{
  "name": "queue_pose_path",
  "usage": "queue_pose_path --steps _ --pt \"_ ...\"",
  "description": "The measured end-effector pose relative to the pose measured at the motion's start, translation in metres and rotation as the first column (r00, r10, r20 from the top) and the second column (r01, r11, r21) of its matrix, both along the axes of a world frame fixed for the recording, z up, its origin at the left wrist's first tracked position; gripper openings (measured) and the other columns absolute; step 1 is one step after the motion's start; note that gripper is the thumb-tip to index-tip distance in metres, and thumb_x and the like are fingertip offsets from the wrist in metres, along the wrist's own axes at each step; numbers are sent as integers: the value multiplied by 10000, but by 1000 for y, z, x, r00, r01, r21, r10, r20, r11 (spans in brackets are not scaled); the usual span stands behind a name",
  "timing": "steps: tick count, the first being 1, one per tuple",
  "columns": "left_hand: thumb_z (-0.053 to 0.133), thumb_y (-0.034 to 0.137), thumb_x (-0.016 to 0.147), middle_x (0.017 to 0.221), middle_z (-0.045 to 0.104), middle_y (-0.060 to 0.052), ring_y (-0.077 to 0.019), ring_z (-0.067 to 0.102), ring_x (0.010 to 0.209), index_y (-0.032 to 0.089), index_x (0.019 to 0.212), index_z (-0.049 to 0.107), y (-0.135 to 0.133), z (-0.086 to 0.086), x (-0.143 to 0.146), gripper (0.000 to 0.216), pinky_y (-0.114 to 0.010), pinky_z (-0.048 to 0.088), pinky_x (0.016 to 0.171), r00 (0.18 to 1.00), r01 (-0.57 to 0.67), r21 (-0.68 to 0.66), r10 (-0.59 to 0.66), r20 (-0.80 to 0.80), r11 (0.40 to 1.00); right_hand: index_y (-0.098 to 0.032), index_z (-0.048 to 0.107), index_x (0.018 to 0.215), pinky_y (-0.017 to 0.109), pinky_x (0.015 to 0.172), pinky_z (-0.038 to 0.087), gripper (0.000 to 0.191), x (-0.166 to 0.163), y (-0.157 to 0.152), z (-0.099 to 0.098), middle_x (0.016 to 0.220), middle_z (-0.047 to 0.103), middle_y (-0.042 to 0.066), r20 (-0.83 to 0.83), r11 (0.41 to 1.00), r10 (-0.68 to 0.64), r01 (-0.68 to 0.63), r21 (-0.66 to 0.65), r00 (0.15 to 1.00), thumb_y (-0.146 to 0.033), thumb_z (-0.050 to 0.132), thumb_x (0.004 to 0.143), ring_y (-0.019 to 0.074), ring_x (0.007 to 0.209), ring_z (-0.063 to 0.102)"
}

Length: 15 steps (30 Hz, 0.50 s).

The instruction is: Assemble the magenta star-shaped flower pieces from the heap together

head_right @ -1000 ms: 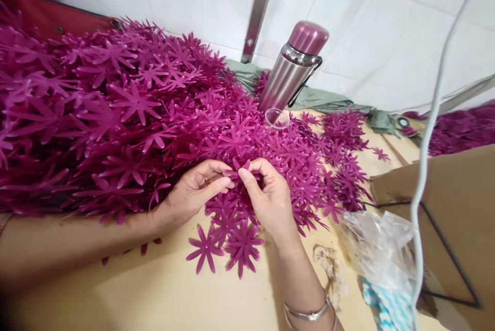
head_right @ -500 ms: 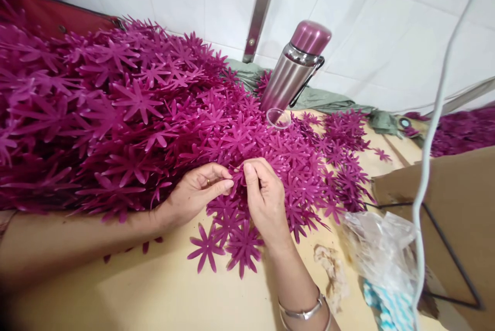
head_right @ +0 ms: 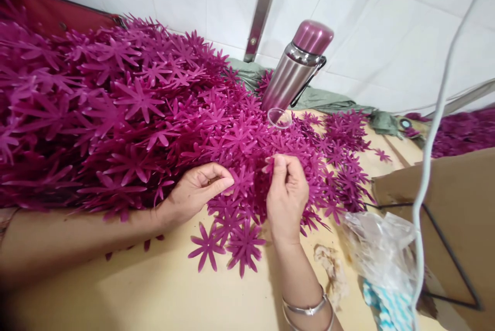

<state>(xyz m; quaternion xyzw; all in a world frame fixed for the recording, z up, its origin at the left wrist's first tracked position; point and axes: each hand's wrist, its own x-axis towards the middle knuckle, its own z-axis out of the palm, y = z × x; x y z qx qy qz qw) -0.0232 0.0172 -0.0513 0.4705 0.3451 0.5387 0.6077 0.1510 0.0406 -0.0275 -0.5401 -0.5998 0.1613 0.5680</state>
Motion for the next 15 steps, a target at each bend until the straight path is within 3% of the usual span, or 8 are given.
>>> queue_pose_path --steps 4,7,10,13,15 --pt "743 259 881 820 645 11 -104 561 758 151 873 657 -1 2 1 139 -252 474 774 999 -20 7 20 29 1000 -196 635 853 291 737 451 301 10 8 0 785 612 -17 -56 985 -153 157 77 987 -425 558 1033 144 733 567" --pt "755 269 872 810 632 15 -105 550 744 157 874 654 0 3 1 151 -244 459 738 999 -27 17 26 27 1000 -190 696 1102 375 947 494 233 12 11 -1 1078 705 61 -66 974 -157 166 157 985 -384 613 1004 193 996 657" --pt "750 266 880 810 629 16 -100 546 734 160 870 650 0 1 1 146 -234 454 725 999 -21 41 20 27 999 -211 691 1238 456 1081 466 294 14 12 0 1287 679 105 23 965 -162 153 211 987 -354 635 987 244 1214 632" --pt "747 257 891 831 645 12 -99 571 761 162 891 644 0 -1 0 141 -230 472 760 998 -15 73 10 59 997 -210 712 1206 476 1088 478 265 17 6 9 1250 701 107 70 969 -140 122 216 988 -341 627 991 254 1216 643" --pt "738 267 906 825 643 14 -98 577 762 166 905 634 -1 -1 0 145 -224 476 762 997 2 88 -9 79 996 -211 727 1171 483 1071 493 247 18 -3 21 1178 732 98 99 988 -79 65 142 992 -351 625 995 247 1146 675"
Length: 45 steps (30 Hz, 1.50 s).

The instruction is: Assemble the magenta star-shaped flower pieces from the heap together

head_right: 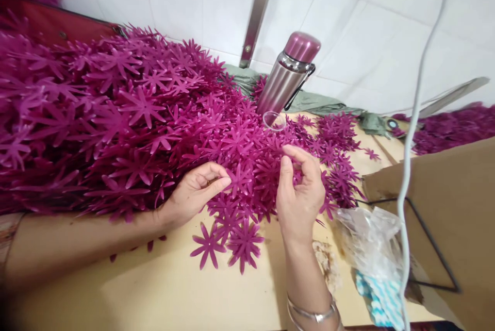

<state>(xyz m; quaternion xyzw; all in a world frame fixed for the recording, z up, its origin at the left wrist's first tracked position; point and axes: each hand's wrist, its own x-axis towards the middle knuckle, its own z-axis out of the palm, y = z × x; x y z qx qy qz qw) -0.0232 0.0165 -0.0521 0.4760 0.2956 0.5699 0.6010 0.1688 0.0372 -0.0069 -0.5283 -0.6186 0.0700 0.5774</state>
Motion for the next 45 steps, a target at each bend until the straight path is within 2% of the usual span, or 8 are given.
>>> queue_pose_path --steps 5,9,15,19,23,30,34,45 --pt "682 265 954 785 612 25 -89 553 708 176 939 607 -11 7 -4 116 -206 462 697 995 90 55 -86 -58 994 -268 701 1247 477 1076 513 342 -2 -41 22 1242 741 83 -30 935 208 -207 -286 978 -399 726 932 242 1143 689" --pt "660 264 964 816 639 -1 -98 580 707 167 960 621 -22 11 -9 104 -217 472 677 961 201 160 -162 -223 966 -291 650 1318 396 985 590 491 -14 -80 8 1275 735 72 -282 835 272 -372 -406 920 -356 818 861 213 1123 704" --pt "624 310 990 793 687 -9 -117 660 697 168 993 640 -35 18 -12 143 -224 520 655 850 389 108 -311 -426 915 -253 736 970 281 870 584 101 -35 -122 -30 1032 741 19 -431 917 61 -222 -333 900 -285 793 893 161 990 701" --pt "614 344 993 773 703 7 -123 672 615 182 990 647 -45 44 -11 165 -229 526 577 774 425 -68 -402 -489 902 -241 721 968 266 829 572 91 -37 -139 -40 997 739 16 -472 948 -58 -100 -303 880 -286 776 910 151 928 699" --pt "633 214 967 794 714 21 -107 666 724 182 902 674 -57 59 -13 83 -222 500 700 715 430 30 -320 -621 902 -262 718 1046 232 788 567 158 -36 -153 -42 983 736 3 -483 933 -96 -90 -348 870 -300 782 906 132 877 692" --pt "566 246 1008 863 634 3 -124 607 822 185 896 615 -96 30 -26 136 -242 477 762 839 231 -110 -255 -481 967 -322 651 1272 228 850 592 411 -58 -181 -44 1100 747 6 -562 818 -4 -320 -478 827 -285 789 887 148 979 726" --pt "580 288 1021 896 630 -18 -139 605 864 179 919 632 -106 12 -39 158 -256 477 792 847 273 -93 -285 -450 958 -317 643 1258 201 866 586 426 -69 -188 -45 1079 754 -3 -579 785 -2 -358 -506 816 -244 797 867 137 992 736" --pt "688 252 952 843 671 1 -107 623 775 156 935 655 -58 2 -50 104 -235 498 738 903 260 -77 -270 -335 963 -294 650 1208 176 783 580 322 -69 -141 -52 920 700 -34 -717 784 112 -504 -362 688 -255 769 912 92 835 675"
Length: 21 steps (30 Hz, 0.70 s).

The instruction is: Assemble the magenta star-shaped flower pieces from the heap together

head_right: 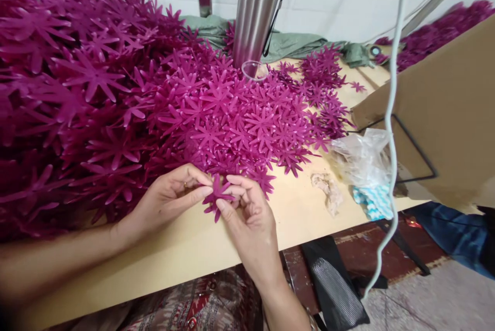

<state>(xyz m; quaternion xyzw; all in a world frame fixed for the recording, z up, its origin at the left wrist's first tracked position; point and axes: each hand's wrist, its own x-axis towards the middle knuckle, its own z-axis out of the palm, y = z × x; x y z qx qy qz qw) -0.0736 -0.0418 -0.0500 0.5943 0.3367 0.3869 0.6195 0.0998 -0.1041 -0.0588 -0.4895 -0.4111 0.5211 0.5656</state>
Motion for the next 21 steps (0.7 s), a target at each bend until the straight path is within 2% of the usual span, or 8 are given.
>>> queue_pose_path --steps 3,10,17,21 --pt "700 218 923 833 673 9 -98 628 756 153 926 655 4 1 0 79 -223 506 724 1000 -14 -4 14 -15 1000 -293 652 1205 175 746 578 288 -1 4 -1 907 682 -31 23 1000 -30 30 10 999 -267 748 934 95 817 661" --pt "696 206 909 952 742 -30 -129 704 861 158 1093 651 1 1 3 196 -259 566 802 999 12 -20 -13 -36 1000 -299 617 1253 200 727 576 284 -6 -1 0 919 660 -16 132 996 -87 81 48 987 -311 692 979 113 803 650" --pt "716 209 874 1000 750 -53 -156 717 936 160 1095 656 1 3 4 234 -293 575 857 995 13 20 -11 -98 1000 -308 592 1292 201 755 540 252 -7 -3 -1 844 632 -43 230 994 -86 68 86 969 -317 594 1041 93 753 623" --pt "711 218 882 996 742 -50 -153 715 932 164 1073 651 0 3 4 207 -297 572 873 995 9 37 -5 -98 999 -286 599 1239 228 759 521 198 -6 -6 -2 896 655 -26 309 995 -91 74 66 947 -351 568 1054 106 786 631"
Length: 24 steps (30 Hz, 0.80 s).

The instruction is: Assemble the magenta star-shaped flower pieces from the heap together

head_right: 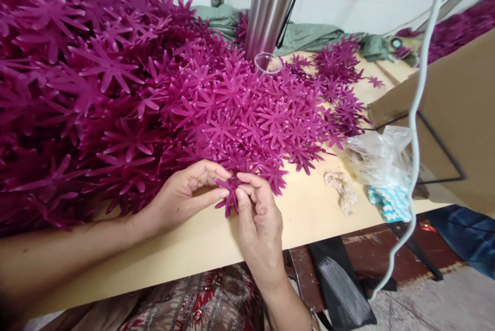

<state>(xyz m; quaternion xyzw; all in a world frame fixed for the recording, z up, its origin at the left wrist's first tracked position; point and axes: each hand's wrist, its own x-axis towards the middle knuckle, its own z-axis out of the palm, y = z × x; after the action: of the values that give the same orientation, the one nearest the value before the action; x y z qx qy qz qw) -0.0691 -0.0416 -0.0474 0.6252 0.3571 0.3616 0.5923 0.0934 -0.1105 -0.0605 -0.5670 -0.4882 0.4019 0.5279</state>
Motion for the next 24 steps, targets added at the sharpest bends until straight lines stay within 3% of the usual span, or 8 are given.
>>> queue_pose_path --steps 5,9,12,16,21,24 --pt "699 228 901 885 709 -24 -129 685 802 158 1059 615 0 2 0 192 -274 572 770 998 28 -58 -24 65 998 -257 598 1054 260 756 490 103 -2 -2 -4 858 617 -23 72 1000 -5 4 23 997 -350 553 1060 124 794 608" --pt "786 240 845 970 710 -39 -148 695 909 162 1121 611 0 2 -1 336 -299 578 869 997 31 -72 -25 78 997 -258 585 1063 281 730 480 89 -2 2 -5 889 594 -10 156 997 -40 29 67 987 -314 517 1069 138 778 582" --pt "842 216 788 1075 714 -54 -170 699 1033 178 1176 606 -1 -1 -1 456 -318 565 969 999 18 -17 -17 43 1000 -247 608 1031 338 902 487 65 -1 7 -3 1042 595 39 303 979 -108 48 199 947 -265 547 1043 182 1008 606" --pt "726 165 880 1037 713 -36 -135 708 986 178 1185 596 -2 -5 0 332 -277 569 935 1000 -22 13 22 22 1000 -235 634 979 404 1007 468 55 0 10 -2 1124 574 75 392 963 -171 69 262 904 -259 594 1009 225 1144 579" --pt "682 137 891 1035 703 -31 -123 705 945 180 1174 590 0 -5 0 301 -240 563 867 997 -66 26 65 38 997 -239 633 1029 415 1010 502 64 0 7 -3 1198 606 94 252 978 -117 67 198 961 -294 618 1001 229 1164 604" --pt "684 143 886 984 709 -23 -126 704 900 186 1181 577 1 -2 0 317 -240 560 829 998 -54 13 54 34 998 -274 562 1284 368 960 552 331 -2 5 -1 1356 615 102 48 993 -70 65 97 996 -319 674 976 209 1175 634"
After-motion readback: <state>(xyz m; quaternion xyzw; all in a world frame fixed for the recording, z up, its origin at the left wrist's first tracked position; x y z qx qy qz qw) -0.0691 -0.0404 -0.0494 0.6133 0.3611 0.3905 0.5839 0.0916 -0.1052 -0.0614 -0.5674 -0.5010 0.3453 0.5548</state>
